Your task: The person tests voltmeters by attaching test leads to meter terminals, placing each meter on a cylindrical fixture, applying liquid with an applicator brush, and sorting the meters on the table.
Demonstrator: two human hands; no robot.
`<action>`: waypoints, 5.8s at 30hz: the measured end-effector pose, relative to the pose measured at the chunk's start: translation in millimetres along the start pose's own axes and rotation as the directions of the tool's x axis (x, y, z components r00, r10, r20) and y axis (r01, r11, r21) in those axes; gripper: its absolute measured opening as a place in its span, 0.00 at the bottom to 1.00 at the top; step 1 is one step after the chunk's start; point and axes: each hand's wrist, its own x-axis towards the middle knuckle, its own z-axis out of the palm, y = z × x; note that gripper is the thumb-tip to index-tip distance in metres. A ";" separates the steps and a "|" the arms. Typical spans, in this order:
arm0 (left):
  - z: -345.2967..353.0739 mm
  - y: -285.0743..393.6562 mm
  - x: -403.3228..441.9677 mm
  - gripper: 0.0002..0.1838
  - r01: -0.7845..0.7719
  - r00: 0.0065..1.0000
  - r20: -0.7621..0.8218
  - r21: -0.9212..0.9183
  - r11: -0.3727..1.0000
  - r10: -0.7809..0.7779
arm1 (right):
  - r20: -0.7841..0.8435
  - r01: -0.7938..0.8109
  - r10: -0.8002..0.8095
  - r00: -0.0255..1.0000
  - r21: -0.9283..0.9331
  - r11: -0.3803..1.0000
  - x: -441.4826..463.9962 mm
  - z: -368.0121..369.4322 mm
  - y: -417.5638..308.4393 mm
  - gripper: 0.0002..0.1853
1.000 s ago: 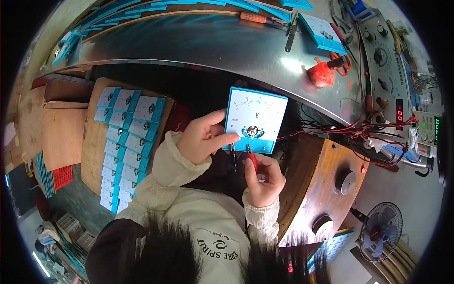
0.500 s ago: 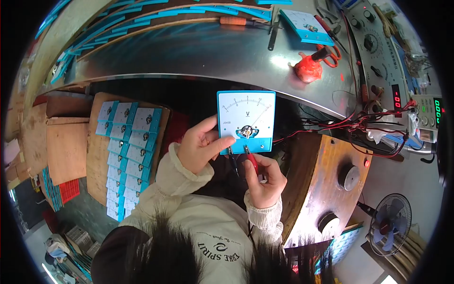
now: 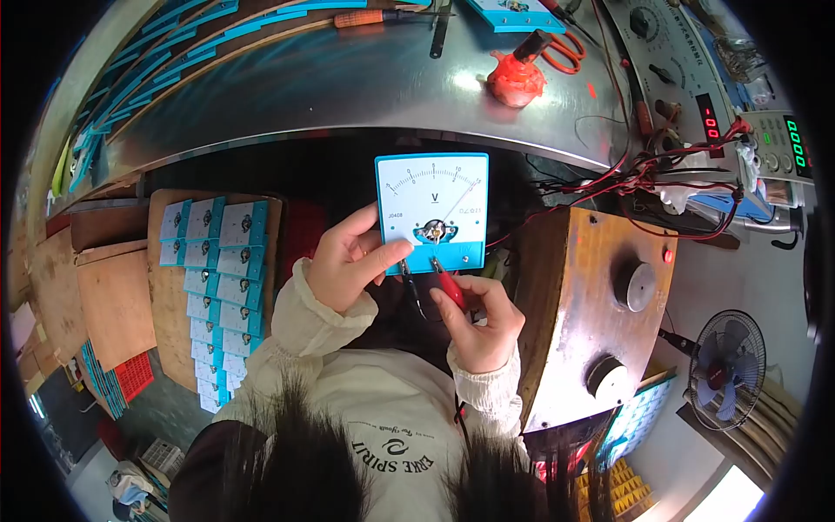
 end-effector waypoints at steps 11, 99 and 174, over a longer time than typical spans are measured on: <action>45.2 -2.1 0.6 0.23 -0.081 0.991 0.098 -0.077 0.994 0.088 | -0.233 0.164 -0.238 0.943 -0.297 0.941 15.0 2.7 -15.0 0.59; -1.2 11.8 -13.4 0.28 -0.034 0.997 -0.072 -0.043 0.998 0.031 | -0.071 0.067 -0.062 0.996 0.076 0.995 7.0 20.7 -4.2 0.10; -28.4 48.9 -12.0 0.22 -0.159 0.983 -0.146 -0.345 0.925 0.114 | -0.065 0.475 -0.482 0.874 -0.101 0.874 26.2 12.9 -12.1 0.10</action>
